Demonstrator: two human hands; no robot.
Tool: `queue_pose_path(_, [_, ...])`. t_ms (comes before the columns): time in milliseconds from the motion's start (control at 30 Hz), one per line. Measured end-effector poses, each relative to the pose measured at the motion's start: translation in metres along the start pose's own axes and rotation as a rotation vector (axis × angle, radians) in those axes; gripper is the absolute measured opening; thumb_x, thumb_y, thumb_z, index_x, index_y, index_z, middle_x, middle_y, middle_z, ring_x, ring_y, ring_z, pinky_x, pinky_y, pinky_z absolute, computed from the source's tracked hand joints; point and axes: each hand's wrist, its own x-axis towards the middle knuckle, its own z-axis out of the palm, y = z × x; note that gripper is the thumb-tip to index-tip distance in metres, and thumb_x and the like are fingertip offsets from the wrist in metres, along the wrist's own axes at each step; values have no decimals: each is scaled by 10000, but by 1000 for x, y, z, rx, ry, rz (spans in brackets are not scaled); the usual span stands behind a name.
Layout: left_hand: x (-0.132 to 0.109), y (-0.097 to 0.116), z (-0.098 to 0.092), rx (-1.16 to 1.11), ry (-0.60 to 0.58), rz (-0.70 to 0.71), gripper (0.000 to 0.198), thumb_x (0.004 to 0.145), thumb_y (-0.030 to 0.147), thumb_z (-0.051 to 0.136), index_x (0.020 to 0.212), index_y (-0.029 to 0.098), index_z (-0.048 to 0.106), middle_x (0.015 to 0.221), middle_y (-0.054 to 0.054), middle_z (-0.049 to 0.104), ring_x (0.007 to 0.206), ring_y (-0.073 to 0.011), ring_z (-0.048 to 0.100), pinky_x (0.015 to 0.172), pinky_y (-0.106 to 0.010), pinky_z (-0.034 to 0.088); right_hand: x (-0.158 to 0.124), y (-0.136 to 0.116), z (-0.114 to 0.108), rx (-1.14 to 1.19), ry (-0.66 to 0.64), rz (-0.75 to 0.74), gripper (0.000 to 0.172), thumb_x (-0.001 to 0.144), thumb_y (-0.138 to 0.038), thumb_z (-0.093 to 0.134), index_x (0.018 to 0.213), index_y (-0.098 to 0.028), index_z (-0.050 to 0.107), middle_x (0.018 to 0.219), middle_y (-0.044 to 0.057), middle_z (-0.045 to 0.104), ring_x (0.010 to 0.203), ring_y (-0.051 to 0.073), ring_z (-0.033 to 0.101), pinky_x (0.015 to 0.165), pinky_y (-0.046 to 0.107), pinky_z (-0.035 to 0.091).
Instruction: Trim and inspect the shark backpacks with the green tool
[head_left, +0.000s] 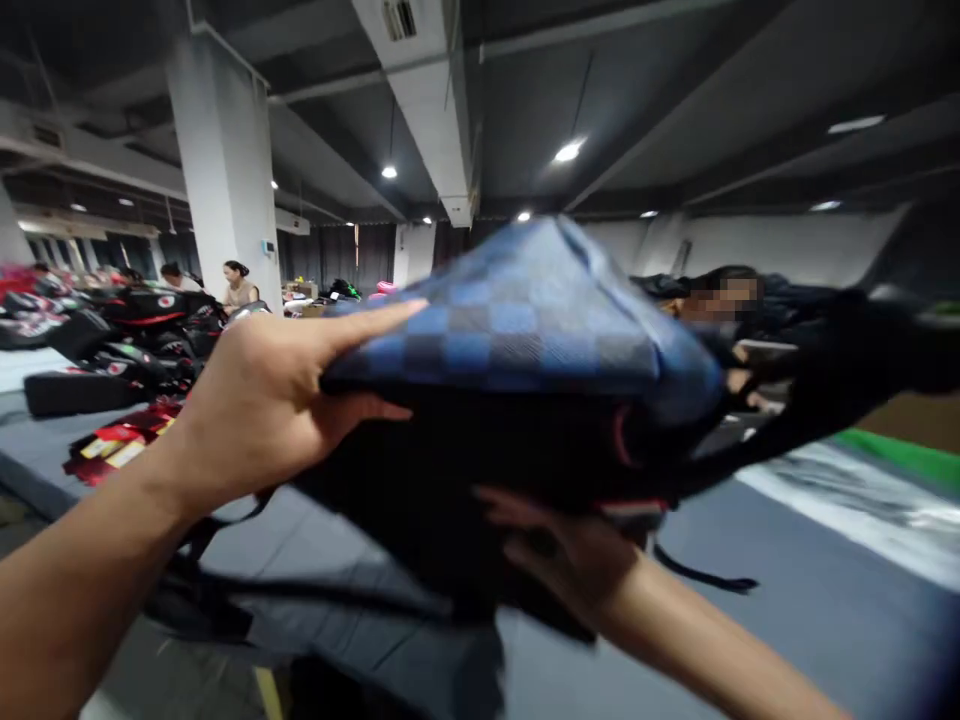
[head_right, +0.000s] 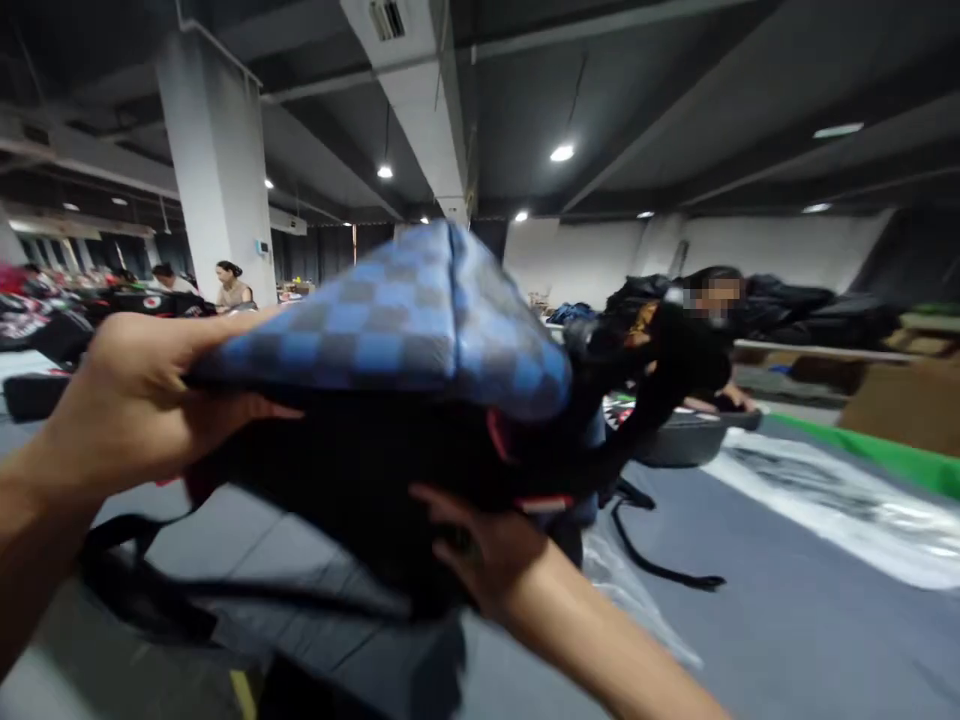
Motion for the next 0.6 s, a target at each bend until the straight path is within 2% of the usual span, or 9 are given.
queue_pose_path(100, [-15,-25,14,54,126,65,532,908,300,582,1422,180,509,1337,15,652,1162,-181,664,1043,-346,509,39,-2,11,-150,241,6,541,866,-256,546,1407,-273,549,1312,82,664,1155,285,654,1017,468,488])
queue_pose_path(167, [-57,-51,46,15,113,105,573,880,231,575,1444,174,493,1453,-56,556,1299,-214,574,1128,-373,452,34,16,35,-180,140,68,503,863,-219,557,1363,-249,595,1219,118,706,1077,293,689,955,441,512])
queue_pose_path(233, [-121,-81,85,-7,35,8,558,885,180,473,1442,160,497,1501,-93,491,1401,-230,463,1175,-419,394,7,50,63,-132,-127,148,437,799,-182,624,1225,-243,694,1020,107,753,954,281,724,847,363,538])
queue_pose_path(267, [-159,-95,104,-11,-71,-97,538,886,179,440,1416,167,532,1505,-92,483,1424,-231,428,1191,-425,366,-10,71,76,-117,-229,240,412,759,-164,652,1159,-232,725,940,104,753,882,275,735,789,336,538])
queue_pose_path(333, [-235,-117,132,-59,-352,-367,498,897,255,451,1372,184,582,1512,-79,476,1429,-246,416,1201,-438,335,-41,113,93,17,-308,470,396,754,-160,626,1137,-201,715,876,88,730,641,206,719,620,271,511])
queue_pose_path(367, [-269,-124,141,-102,-427,-535,467,903,328,460,1317,192,629,1486,-76,511,1397,-256,462,1180,-437,366,-52,133,97,116,-314,577,385,765,-177,610,1140,-183,694,835,70,714,532,172,683,564,257,488])
queue_pose_path(433, [-316,-131,147,-200,-436,-890,491,895,476,460,1206,177,694,1395,-110,603,1321,-285,549,1136,-435,416,-58,162,100,296,-284,734,349,801,-254,592,1133,-161,648,780,49,690,452,135,639,482,220,425])
queue_pose_path(500, [-329,-132,149,-286,-301,-1199,628,864,602,478,1258,145,650,1374,-144,617,1327,-301,541,1136,-428,409,-43,177,102,394,-234,829,383,820,-358,599,1144,-155,611,811,75,701,499,149,666,413,185,326])
queue_pose_path(600, [-298,-135,169,-380,-104,-1509,876,840,700,491,1504,141,369,1508,-185,470,1403,-309,449,1105,-424,446,4,183,118,535,-151,902,510,828,-479,614,1224,-161,559,1032,162,718,691,207,735,386,161,245])
